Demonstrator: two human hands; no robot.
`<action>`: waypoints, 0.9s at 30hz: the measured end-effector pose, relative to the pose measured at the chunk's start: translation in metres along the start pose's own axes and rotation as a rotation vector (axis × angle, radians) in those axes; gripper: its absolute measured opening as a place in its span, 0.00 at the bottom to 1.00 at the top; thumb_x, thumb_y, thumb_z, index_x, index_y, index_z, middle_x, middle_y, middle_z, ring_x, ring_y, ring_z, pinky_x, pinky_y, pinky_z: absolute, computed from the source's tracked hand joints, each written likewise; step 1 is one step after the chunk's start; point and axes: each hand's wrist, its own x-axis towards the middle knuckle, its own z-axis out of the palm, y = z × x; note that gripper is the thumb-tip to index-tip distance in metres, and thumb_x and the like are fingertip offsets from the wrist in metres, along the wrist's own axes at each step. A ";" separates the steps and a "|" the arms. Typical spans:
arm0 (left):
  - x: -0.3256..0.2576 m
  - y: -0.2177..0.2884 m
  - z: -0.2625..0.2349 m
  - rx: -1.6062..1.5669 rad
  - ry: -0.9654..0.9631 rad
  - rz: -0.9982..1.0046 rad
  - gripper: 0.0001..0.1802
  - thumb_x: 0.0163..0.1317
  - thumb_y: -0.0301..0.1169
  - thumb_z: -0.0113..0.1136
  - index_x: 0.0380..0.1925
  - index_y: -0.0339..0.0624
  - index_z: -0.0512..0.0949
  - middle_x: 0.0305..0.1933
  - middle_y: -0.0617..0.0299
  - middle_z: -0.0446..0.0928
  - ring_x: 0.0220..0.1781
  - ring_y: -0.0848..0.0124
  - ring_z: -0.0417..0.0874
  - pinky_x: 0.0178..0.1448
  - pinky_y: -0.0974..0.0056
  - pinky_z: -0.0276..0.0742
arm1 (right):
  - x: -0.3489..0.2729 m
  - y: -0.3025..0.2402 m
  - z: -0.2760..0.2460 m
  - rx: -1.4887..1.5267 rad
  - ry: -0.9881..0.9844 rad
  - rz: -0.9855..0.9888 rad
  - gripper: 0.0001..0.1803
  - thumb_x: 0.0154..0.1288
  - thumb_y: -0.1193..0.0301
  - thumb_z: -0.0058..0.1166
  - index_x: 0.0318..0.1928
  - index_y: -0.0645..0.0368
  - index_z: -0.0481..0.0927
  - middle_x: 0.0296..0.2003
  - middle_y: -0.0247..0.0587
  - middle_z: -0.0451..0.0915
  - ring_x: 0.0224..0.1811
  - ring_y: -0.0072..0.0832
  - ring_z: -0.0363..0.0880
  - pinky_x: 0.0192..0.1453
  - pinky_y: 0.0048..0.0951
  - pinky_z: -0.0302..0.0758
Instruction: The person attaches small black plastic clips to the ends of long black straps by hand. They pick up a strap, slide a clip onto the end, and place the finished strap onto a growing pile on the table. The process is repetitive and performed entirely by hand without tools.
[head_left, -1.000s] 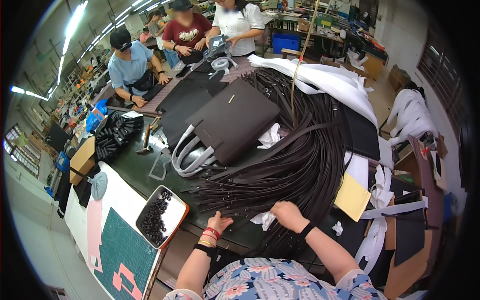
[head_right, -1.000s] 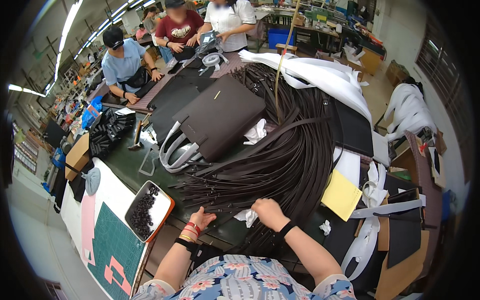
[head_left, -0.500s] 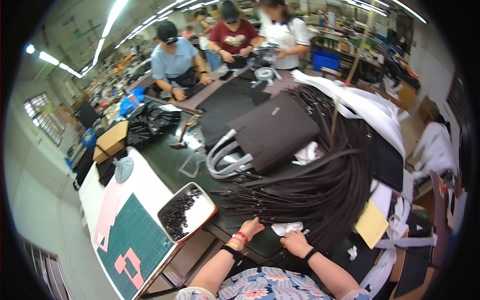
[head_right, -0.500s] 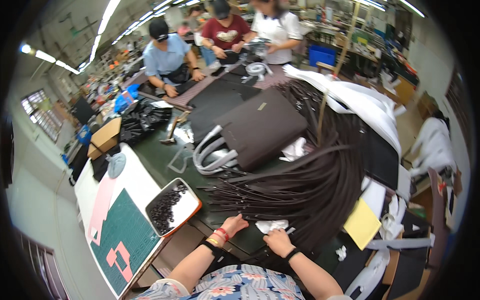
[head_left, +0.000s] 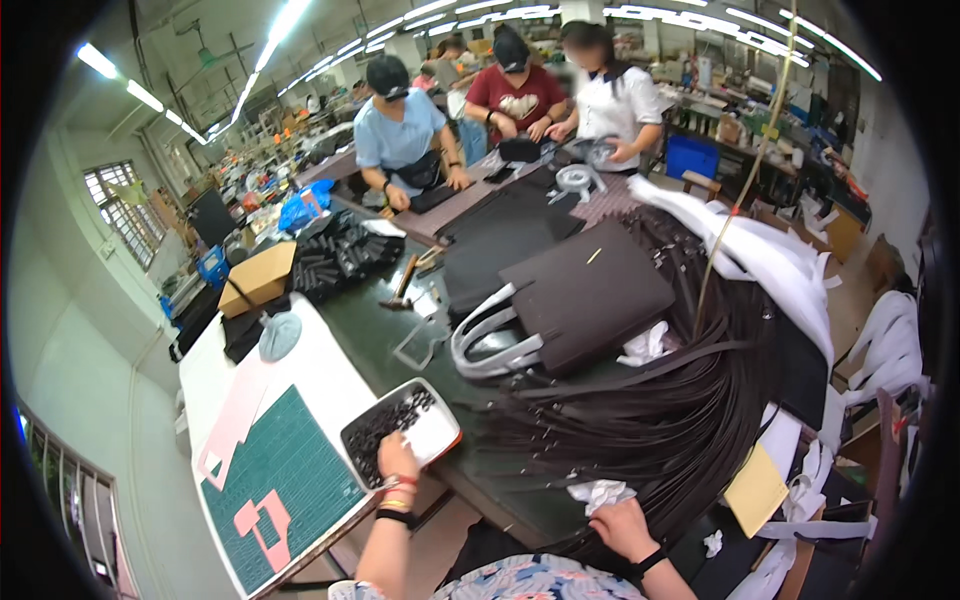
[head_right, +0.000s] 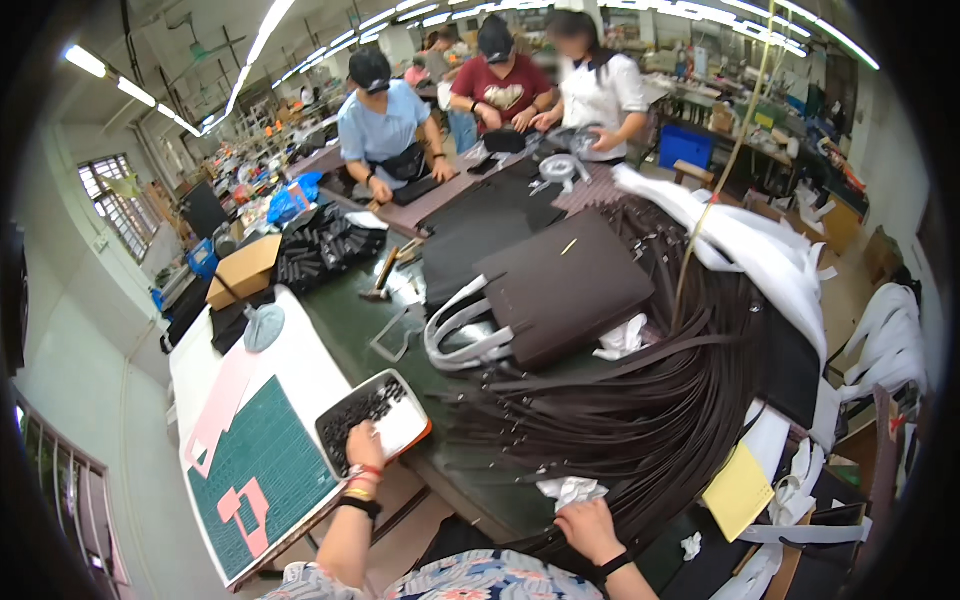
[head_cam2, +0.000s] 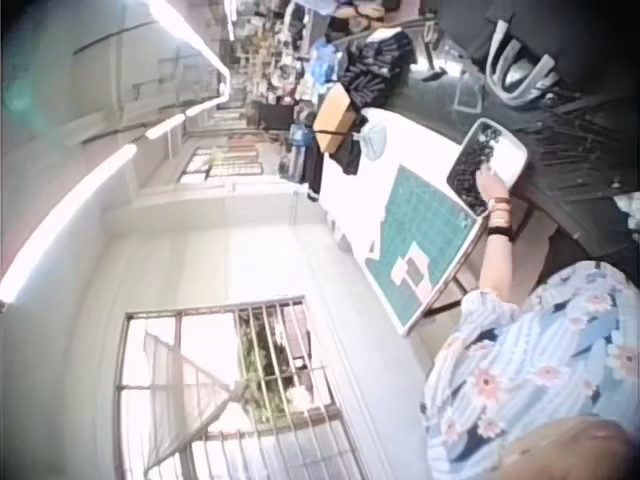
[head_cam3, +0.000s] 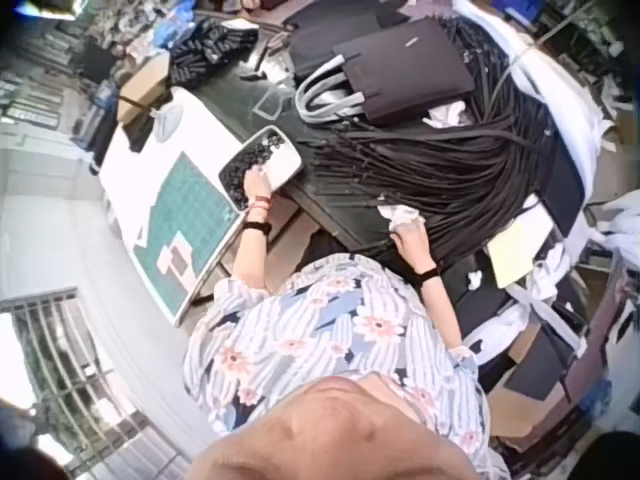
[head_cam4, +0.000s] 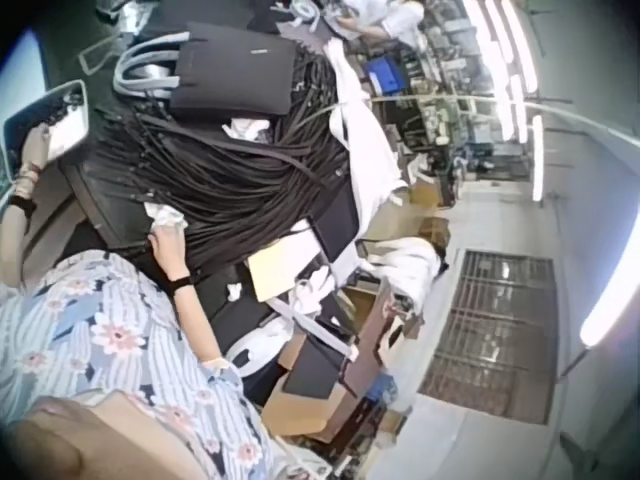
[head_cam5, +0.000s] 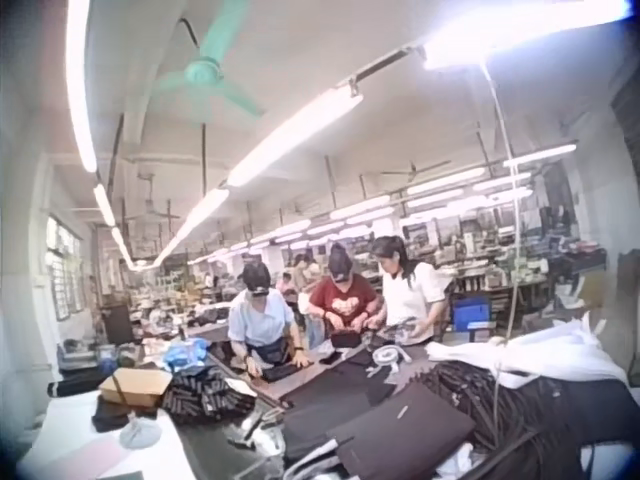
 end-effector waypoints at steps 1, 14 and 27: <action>0.000 -0.021 -0.003 0.051 -0.131 -0.052 0.13 0.51 0.30 0.63 0.37 0.41 0.76 0.37 0.49 0.76 0.39 0.48 0.79 0.42 0.48 0.76 | 0.001 -0.002 -0.004 -0.026 -0.029 -0.004 0.06 0.57 0.64 0.59 0.28 0.51 0.80 0.25 0.33 0.80 0.32 0.34 0.80 0.42 0.36 0.67; -0.006 -0.032 -0.014 -0.133 -0.111 -0.132 0.14 0.48 0.22 0.62 0.37 0.45 0.76 0.31 0.50 0.76 0.37 0.51 0.78 0.44 0.50 0.73 | 0.010 -0.003 -0.012 0.042 0.092 -0.019 0.10 0.61 0.58 0.58 0.33 0.48 0.82 0.26 0.29 0.81 0.33 0.27 0.80 0.43 0.29 0.65; 0.000 -0.075 0.014 -0.486 -0.183 -0.221 0.11 0.53 0.26 0.61 0.38 0.38 0.76 0.31 0.54 0.81 0.33 0.61 0.84 0.40 0.60 0.79 | 0.025 -0.009 -0.013 0.108 0.156 0.004 0.10 0.60 0.60 0.59 0.31 0.51 0.82 0.27 0.31 0.81 0.33 0.30 0.80 0.42 0.32 0.65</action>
